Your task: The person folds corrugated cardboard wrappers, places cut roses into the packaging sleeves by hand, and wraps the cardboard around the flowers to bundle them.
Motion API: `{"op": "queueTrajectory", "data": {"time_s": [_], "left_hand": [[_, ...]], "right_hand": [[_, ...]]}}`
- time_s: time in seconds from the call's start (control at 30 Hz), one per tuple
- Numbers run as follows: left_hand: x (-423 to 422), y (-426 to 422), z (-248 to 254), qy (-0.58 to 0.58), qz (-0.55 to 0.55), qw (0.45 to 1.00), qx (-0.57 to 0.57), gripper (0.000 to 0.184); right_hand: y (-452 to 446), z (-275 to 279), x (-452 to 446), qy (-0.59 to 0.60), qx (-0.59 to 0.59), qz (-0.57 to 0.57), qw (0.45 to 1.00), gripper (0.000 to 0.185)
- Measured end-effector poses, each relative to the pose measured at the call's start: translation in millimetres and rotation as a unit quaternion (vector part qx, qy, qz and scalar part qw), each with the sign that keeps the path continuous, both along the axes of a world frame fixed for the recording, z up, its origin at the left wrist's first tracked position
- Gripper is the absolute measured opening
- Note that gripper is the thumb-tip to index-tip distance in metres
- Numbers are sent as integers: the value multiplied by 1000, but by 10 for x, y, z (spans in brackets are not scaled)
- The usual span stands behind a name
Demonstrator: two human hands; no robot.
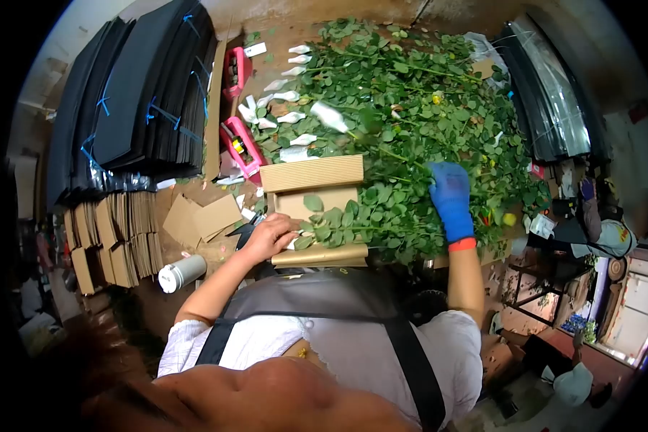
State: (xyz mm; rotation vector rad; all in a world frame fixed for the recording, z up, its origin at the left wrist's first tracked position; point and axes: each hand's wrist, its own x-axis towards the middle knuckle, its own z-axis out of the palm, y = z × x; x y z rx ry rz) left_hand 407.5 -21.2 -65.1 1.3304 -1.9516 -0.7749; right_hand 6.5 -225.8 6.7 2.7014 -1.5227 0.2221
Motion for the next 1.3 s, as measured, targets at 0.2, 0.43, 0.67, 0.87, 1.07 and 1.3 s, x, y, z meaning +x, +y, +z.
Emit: {"op": "queueTrajectory", "data": {"time_s": [0.2, 0.43, 0.67, 0.87, 1.07, 1.3], "left_hand": [[-13, 9, -33, 19, 19, 1000, 5, 23], [-38, 37, -96, 37, 42, 998, 29, 21], [-16, 37, -110, 44, 28, 997, 53, 19], [-51, 31, -89, 50, 47, 996, 55, 17], [-63, 80, -234, 206, 97, 964, 139, 75], [-36, 13, -89, 132, 81, 979, 134, 59]], "right_hand": [[232, 319, 186, -114, -9, -26, 993, 51], [337, 348, -52, -70, -4, 6, 997, 52], [247, 483, 93, -6, 78, -14, 997, 51], [293, 569, 271, -141, 26, 149, 978, 53], [472, -79, 114, -3, 105, 217, 971, 50], [588, -204, 241, 17, 85, 171, 981, 42]]}}
